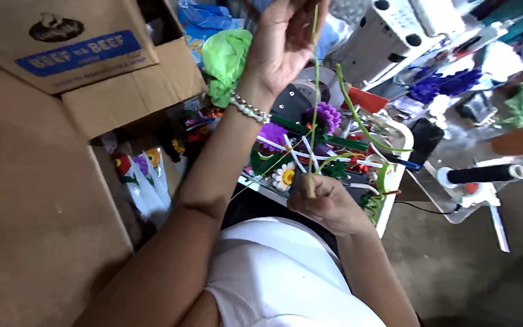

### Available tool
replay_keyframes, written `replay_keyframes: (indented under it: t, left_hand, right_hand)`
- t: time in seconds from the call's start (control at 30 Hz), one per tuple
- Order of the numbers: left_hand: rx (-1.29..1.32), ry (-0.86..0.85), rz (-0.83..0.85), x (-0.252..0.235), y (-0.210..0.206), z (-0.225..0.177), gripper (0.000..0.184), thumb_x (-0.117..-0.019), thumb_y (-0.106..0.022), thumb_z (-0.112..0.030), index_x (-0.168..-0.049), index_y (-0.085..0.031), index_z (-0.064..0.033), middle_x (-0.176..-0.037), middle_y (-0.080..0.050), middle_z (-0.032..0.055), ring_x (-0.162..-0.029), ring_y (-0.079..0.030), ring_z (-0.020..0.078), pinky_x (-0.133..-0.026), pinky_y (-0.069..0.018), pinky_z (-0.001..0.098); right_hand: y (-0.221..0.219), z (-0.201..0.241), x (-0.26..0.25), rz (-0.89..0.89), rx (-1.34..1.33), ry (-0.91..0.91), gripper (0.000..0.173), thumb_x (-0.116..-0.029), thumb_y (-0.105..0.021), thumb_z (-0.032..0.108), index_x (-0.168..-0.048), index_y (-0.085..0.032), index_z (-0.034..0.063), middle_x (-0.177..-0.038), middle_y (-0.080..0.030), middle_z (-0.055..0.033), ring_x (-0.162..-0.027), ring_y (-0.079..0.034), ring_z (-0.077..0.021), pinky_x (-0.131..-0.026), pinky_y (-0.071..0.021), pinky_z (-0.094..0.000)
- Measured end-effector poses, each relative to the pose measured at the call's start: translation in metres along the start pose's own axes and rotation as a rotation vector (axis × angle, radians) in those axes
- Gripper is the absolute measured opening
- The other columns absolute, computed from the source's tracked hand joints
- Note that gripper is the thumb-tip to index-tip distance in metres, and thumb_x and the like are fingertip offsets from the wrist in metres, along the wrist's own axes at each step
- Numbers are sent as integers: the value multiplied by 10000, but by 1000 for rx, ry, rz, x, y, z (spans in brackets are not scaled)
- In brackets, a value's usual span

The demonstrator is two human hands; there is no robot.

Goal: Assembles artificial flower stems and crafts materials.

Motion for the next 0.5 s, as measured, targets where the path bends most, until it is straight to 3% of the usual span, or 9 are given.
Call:
replay_keyframes:
  t: [0.1,0.3,0.4,0.5]
  left_hand:
    - [-203,2,-107,-2,10,-2,262,-1084,-322,-27,-992,-561,-78,-808,-619,-2,-702,-627,8,-678,-543,123]
    - [-226,-9,-245,-2,31,-7,222,-1069,-366,-6,-1115,-578,-52,-891,-669,-7,-766,-672,5,-744,-568,133]
    - [-356,19,-244,4,31,-6,194,-1082,-422,-49,-1141,-606,-63,-968,-705,-13,-826,-688,6,-776,-572,139]
    - [-763,77,-76,21,25,-4,268,-1101,-433,-148,-1333,-550,-79,-1099,-697,-27,-966,-691,56,-866,-572,204]
  right_hand:
    - [4,5,6,-47,39,31,178,-988,-665,398,-983,-670,220,-843,-669,120,-748,-613,25,-689,-514,-169]
    - [6,15,11,-33,43,67,136,-993,-680,282,-1066,-679,166,-943,-705,84,-859,-661,-6,-786,-552,-197]
    - [2,17,10,-61,116,76,113,-1003,-667,250,-1038,-660,143,-931,-691,91,-867,-652,2,-785,-549,-195]
    - [0,22,10,-211,513,116,177,-1024,-622,207,-1008,-654,33,-898,-667,49,-844,-627,16,-792,-544,-194]
Point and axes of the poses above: each hand's wrist, its own x-axis away from the middle knuckle, its own y-axis out of the back of the hand, z = x × y, the point moved 4 cm from there along -x, towards the middle knuckle
